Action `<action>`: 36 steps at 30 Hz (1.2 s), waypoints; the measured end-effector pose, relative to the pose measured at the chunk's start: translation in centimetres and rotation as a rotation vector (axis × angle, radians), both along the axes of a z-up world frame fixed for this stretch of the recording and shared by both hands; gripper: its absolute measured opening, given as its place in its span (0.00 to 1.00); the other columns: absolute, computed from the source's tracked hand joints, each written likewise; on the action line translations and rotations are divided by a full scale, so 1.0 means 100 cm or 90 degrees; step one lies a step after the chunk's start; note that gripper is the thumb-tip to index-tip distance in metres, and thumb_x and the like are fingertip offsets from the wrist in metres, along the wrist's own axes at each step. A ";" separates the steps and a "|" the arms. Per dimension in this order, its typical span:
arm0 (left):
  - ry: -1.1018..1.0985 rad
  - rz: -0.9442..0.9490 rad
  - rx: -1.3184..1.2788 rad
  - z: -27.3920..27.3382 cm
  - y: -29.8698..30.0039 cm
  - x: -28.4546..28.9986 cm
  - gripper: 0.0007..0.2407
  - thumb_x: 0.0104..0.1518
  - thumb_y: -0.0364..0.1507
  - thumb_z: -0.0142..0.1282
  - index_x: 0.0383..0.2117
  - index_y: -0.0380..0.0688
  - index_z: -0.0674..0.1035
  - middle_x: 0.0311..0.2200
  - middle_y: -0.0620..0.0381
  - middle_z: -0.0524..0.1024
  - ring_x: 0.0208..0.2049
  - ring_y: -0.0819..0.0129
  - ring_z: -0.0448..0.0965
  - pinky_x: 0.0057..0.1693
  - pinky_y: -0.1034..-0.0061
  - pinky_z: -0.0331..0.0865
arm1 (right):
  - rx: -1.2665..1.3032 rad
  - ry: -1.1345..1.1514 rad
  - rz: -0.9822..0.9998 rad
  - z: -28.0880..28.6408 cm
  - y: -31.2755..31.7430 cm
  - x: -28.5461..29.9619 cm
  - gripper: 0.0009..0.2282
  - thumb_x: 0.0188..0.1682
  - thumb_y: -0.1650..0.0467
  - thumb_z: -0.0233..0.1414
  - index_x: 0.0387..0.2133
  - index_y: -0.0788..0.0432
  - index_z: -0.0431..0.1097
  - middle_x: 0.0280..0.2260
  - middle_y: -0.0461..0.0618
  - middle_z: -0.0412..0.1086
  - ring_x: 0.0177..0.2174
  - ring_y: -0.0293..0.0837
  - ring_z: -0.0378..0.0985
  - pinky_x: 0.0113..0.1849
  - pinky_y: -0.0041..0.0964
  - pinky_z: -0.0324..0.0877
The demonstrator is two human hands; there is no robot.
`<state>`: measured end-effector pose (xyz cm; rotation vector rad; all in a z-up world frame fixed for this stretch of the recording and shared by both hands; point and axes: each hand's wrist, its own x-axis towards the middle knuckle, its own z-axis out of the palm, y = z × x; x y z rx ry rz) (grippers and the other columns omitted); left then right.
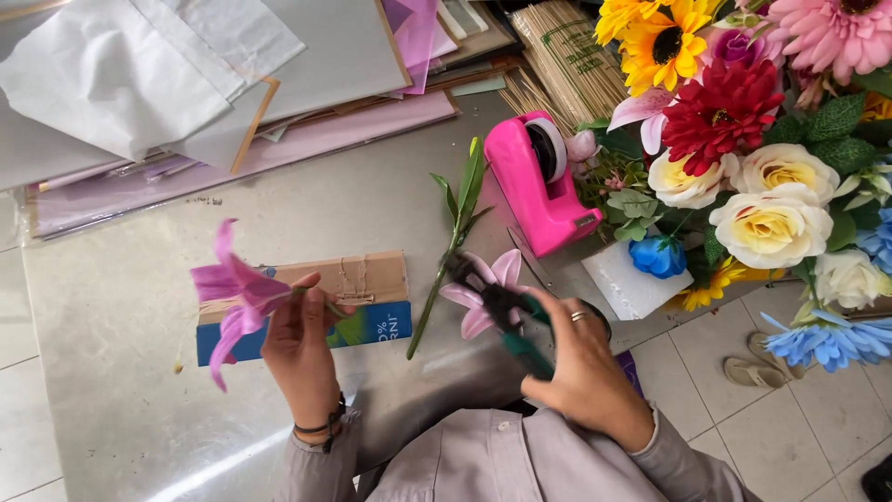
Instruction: The person uses a hot glue gun to seal a cardboard box, then picks a pink lily from a bouquet of artificial flowers. They use pruning shears to cut the lily's stem and remove the flower head, then insert a wooden skewer into the flower head.
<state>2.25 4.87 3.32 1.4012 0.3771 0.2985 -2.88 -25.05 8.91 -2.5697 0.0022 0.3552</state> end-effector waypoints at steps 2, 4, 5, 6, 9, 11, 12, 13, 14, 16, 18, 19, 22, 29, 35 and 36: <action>-0.018 0.019 0.005 -0.002 0.014 0.000 0.10 0.72 0.30 0.48 0.49 0.38 0.79 0.29 0.58 0.77 0.29 0.71 0.81 0.43 0.77 0.80 | 0.004 0.055 0.104 -0.004 0.007 0.000 0.49 0.28 0.66 0.69 0.69 0.46 0.52 0.55 0.55 0.63 0.58 0.58 0.63 0.60 0.52 0.55; -0.036 0.039 0.009 -0.005 0.028 0.000 0.10 0.74 0.30 0.46 0.49 0.38 0.78 0.27 0.58 0.76 0.28 0.72 0.80 0.41 0.77 0.80 | 0.007 0.110 0.209 -0.010 0.013 0.005 0.50 0.30 0.65 0.74 0.69 0.45 0.52 0.57 0.54 0.61 0.59 0.57 0.59 0.60 0.55 0.53; -0.031 0.081 0.024 -0.006 0.035 -0.001 0.09 0.75 0.30 0.46 0.50 0.39 0.78 0.28 0.57 0.76 0.27 0.72 0.79 0.40 0.78 0.80 | 0.004 0.100 0.351 -0.015 0.016 0.010 0.47 0.34 0.57 0.71 0.69 0.47 0.52 0.54 0.55 0.61 0.56 0.56 0.61 0.59 0.59 0.54; -0.025 0.122 0.040 -0.008 0.043 -0.002 0.09 0.76 0.30 0.46 0.50 0.41 0.77 0.28 0.56 0.75 0.25 0.72 0.78 0.38 0.79 0.80 | 0.000 0.088 0.493 -0.020 0.019 0.015 0.46 0.38 0.50 0.68 0.68 0.50 0.52 0.52 0.56 0.61 0.52 0.55 0.62 0.57 0.63 0.54; -0.050 0.146 0.033 -0.006 0.054 -0.010 0.07 0.76 0.32 0.47 0.49 0.43 0.75 0.24 0.56 0.70 0.28 0.73 0.75 0.35 0.78 0.81 | 0.012 0.175 0.566 -0.050 0.031 0.012 0.48 0.35 0.55 0.66 0.71 0.52 0.50 0.53 0.59 0.56 0.55 0.58 0.55 0.58 0.59 0.53; -0.035 0.140 0.028 -0.008 0.055 -0.013 0.08 0.76 0.33 0.46 0.49 0.44 0.75 0.22 0.57 0.69 0.26 0.73 0.74 0.34 0.78 0.79 | 0.024 0.197 0.556 -0.054 0.037 0.017 0.48 0.32 0.58 0.65 0.70 0.50 0.50 0.53 0.58 0.55 0.55 0.59 0.55 0.58 0.57 0.53; -0.015 0.135 0.023 -0.010 0.055 -0.016 0.09 0.76 0.34 0.46 0.49 0.45 0.75 0.20 0.57 0.68 0.24 0.73 0.73 0.33 0.77 0.78 | 0.037 0.222 0.547 -0.056 0.041 0.019 0.49 0.29 0.60 0.63 0.70 0.48 0.50 0.53 0.58 0.54 0.55 0.60 0.54 0.59 0.55 0.53; -0.017 0.137 0.024 -0.015 0.055 -0.019 0.09 0.76 0.34 0.46 0.49 0.45 0.75 0.20 0.57 0.68 0.24 0.73 0.73 0.33 0.77 0.78 | 0.037 0.220 0.549 -0.054 0.046 0.020 0.49 0.29 0.60 0.63 0.70 0.48 0.50 0.53 0.58 0.54 0.55 0.60 0.54 0.59 0.55 0.53; -0.004 0.120 0.042 -0.021 0.055 -0.023 0.09 0.75 0.34 0.46 0.50 0.43 0.76 0.21 0.57 0.71 0.24 0.74 0.74 0.34 0.78 0.78 | 0.028 0.271 0.506 -0.053 0.050 0.021 0.50 0.29 0.62 0.63 0.71 0.44 0.46 0.55 0.59 0.53 0.59 0.62 0.49 0.61 0.57 0.48; 0.002 0.105 0.062 -0.027 0.056 -0.026 0.10 0.74 0.33 0.47 0.51 0.42 0.77 0.22 0.57 0.73 0.25 0.74 0.75 0.34 0.78 0.78 | 0.018 0.315 0.465 -0.053 0.055 0.025 0.51 0.30 0.63 0.62 0.72 0.41 0.42 0.56 0.59 0.51 0.62 0.65 0.44 0.63 0.59 0.44; 0.072 0.037 0.154 -0.026 0.056 -0.030 0.11 0.73 0.32 0.46 0.51 0.42 0.80 0.20 0.58 0.74 0.22 0.72 0.75 0.36 0.77 0.72 | 0.018 0.306 0.487 -0.059 0.055 0.028 0.53 0.29 0.62 0.62 0.73 0.43 0.41 0.60 0.65 0.48 0.63 0.67 0.42 0.65 0.59 0.35; 0.071 0.041 0.156 -0.030 0.056 -0.031 0.11 0.73 0.32 0.46 0.51 0.42 0.80 0.20 0.58 0.74 0.22 0.72 0.75 0.36 0.77 0.72 | 0.019 0.304 0.491 -0.062 0.054 0.029 0.53 0.29 0.62 0.62 0.73 0.43 0.41 0.60 0.65 0.48 0.63 0.67 0.42 0.65 0.59 0.35; 0.128 -0.013 0.243 -0.037 0.057 -0.033 0.11 0.70 0.33 0.49 0.46 0.44 0.83 0.15 0.59 0.74 0.19 0.75 0.73 0.33 0.79 0.67 | -0.017 0.230 0.544 -0.075 0.050 0.031 0.52 0.30 0.59 0.64 0.73 0.44 0.43 0.57 0.63 0.50 0.59 0.65 0.47 0.62 0.60 0.43; 0.211 -0.064 0.427 -0.044 0.053 -0.034 0.13 0.65 0.42 0.50 0.41 0.54 0.84 0.15 0.67 0.78 0.18 0.73 0.77 0.31 0.72 0.68 | -0.151 -0.137 0.538 -0.112 0.048 0.009 0.56 0.26 0.60 0.74 0.72 0.51 0.49 0.58 0.64 0.58 0.60 0.66 0.57 0.64 0.62 0.41; 0.218 -0.116 0.533 -0.044 0.057 -0.013 0.14 0.64 0.42 0.51 0.44 0.53 0.86 0.16 0.64 0.79 0.19 0.68 0.78 0.30 0.69 0.66 | 0.190 -0.275 0.614 0.097 0.076 0.014 0.14 0.57 0.69 0.53 0.54 0.63 0.69 0.47 0.58 0.69 0.48 0.56 0.71 0.54 0.55 0.67; 0.168 -0.119 0.596 -0.046 0.058 -0.009 0.13 0.65 0.40 0.52 0.46 0.52 0.86 0.18 0.62 0.79 0.18 0.67 0.77 0.27 0.67 0.64 | 0.354 -0.329 0.670 0.145 0.082 0.014 0.11 0.64 0.71 0.46 0.50 0.68 0.70 0.42 0.57 0.73 0.40 0.53 0.79 0.48 0.51 0.77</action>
